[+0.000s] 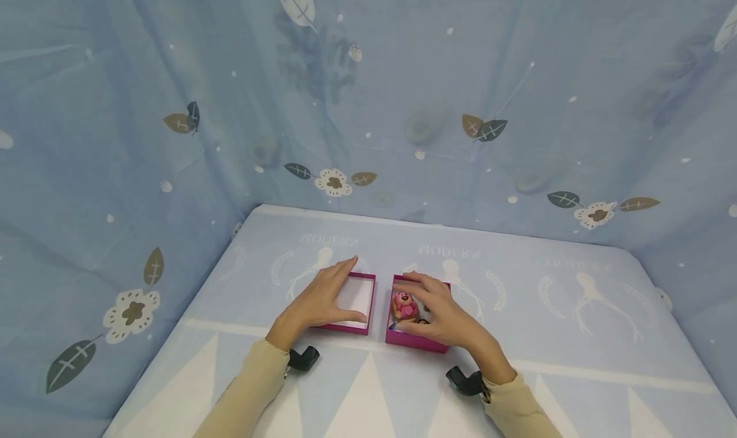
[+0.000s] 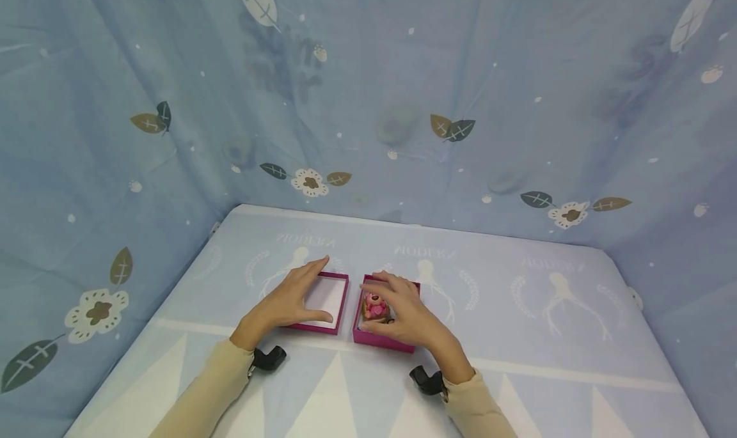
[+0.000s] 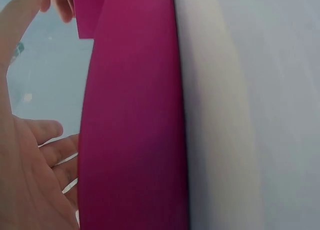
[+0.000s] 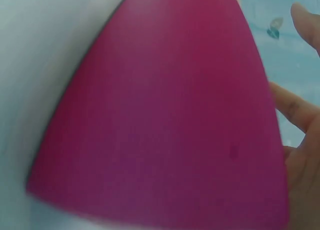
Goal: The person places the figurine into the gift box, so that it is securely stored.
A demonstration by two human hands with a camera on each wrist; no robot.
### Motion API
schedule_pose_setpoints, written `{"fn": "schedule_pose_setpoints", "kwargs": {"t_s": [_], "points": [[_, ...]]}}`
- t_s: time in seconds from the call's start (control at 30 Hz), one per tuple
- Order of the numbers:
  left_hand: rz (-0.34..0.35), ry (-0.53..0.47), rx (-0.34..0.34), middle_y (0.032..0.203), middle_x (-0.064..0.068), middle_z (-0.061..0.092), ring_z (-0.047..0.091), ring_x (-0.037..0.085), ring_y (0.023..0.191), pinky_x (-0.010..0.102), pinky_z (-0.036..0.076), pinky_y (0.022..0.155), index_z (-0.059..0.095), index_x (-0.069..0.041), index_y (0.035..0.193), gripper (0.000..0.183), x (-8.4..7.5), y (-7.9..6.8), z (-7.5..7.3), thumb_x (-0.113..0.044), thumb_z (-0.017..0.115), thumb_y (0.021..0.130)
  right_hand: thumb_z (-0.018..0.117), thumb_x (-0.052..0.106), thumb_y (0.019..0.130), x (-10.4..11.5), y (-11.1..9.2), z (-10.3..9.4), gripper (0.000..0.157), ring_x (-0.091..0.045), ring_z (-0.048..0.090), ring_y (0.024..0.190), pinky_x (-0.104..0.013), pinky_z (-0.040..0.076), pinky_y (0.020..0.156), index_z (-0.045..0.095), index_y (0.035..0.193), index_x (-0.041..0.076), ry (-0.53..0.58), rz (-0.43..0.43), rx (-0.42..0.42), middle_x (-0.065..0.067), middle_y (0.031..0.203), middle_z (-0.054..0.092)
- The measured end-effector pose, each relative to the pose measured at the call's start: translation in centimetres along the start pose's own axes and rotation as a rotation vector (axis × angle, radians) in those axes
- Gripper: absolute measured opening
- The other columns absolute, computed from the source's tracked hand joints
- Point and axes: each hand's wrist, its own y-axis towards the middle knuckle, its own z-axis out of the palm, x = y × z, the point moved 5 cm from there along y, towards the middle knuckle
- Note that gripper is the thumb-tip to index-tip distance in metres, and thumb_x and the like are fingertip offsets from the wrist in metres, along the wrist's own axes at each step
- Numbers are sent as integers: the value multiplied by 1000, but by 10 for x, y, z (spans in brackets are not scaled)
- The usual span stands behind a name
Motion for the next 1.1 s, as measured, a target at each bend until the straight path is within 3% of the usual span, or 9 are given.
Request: {"fn": "schedule_pose_setpoints", "kwargs": {"t_s": [0.1,0.37,0.53,0.7,0.9,1.1], "points": [[-21,5,8,157,8,35,35,29,143,53,30,116,20,-13,157,123,8,-5,-1,-70,78,64,80,42,79,7,5,4,70,-35,34,141,-67,29,108,53,141,25,-32,8,7,-11,150,42],[-65,-32,-3,159,10,30,30,32,145,57,26,116,21,-11,157,124,23,-22,-9,-66,80,63,80,48,77,20,22,21,81,-30,37,141,-63,25,113,47,146,21,-107,18,49,-10,149,44],[-95,-72,9,162,7,23,23,30,148,56,21,118,16,-13,158,131,32,-31,-13,-67,82,59,77,55,77,20,29,35,90,-35,34,143,-64,24,113,41,150,17,-150,28,55,-12,150,44],[-54,-76,-12,164,9,18,21,33,148,59,18,116,16,-8,157,136,36,-38,-16,-63,86,55,73,62,77,20,33,48,95,-37,25,147,-66,18,114,38,151,15,-184,44,68,-14,148,47],[-55,-74,9,163,13,19,22,33,148,61,21,115,15,-5,157,138,45,-43,-13,-61,88,54,72,65,76,20,33,56,97,-36,19,150,-59,13,118,39,150,12,-286,47,75,-8,135,60],[-117,-65,33,161,13,24,28,33,146,60,28,113,14,-11,158,140,52,-47,-8,-67,86,52,69,68,76,20,35,57,98,-33,17,151,-57,8,120,41,149,10,-349,67,95,-5,141,57]]}}
